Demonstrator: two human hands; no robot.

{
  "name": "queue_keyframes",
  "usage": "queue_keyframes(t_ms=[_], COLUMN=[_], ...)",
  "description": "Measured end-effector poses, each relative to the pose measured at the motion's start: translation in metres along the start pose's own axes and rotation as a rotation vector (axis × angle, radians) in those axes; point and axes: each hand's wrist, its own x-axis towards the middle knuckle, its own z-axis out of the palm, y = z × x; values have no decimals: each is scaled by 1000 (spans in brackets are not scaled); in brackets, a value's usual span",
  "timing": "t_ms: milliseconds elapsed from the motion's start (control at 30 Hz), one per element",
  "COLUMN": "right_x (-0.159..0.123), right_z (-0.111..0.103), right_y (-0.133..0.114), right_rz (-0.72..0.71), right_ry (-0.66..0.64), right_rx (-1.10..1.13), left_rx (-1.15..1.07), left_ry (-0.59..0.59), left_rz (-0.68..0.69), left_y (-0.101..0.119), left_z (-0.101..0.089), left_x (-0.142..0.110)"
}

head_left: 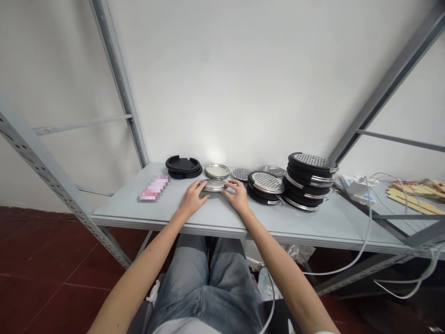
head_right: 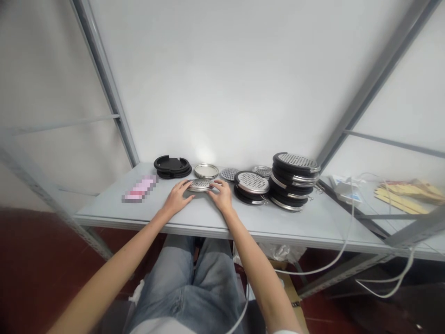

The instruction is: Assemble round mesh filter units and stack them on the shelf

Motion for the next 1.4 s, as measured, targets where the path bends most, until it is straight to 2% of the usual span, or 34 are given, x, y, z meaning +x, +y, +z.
queue_keyframes(t_ms=[200,400,467,567,733,867,967,1100,1400], right_x=[0,0,0,0,3,4,3,1,-1], right_z=[-3,-5,-5,-4,-3,-3,-4,-5,-8], right_y=[-6,-20,-22,-17,1,7,3,-6,-15], right_rz=[-49,-273,-303,-254,-45,-8,-13,-89,-242], right_ry=[37,-50,-67,-58,-6,3,48,58,-33], right_rx=[-78,-94,-96,-67,60,130,114,65,-23], left_rx=[47,23,5,-17,-129,-201,-185,-96,-9], left_ry=[-10,28,27,18,-10,-40,-49,27,74], left_rz=[123,209,230,221,106,33,19,24,131], left_y=[5,1,-1,-4,-2,0,0,-2,5], left_z=[-1,2,4,6,3,0,1,2,-3], left_x=[1,1,1,0,0,1,1,1,0])
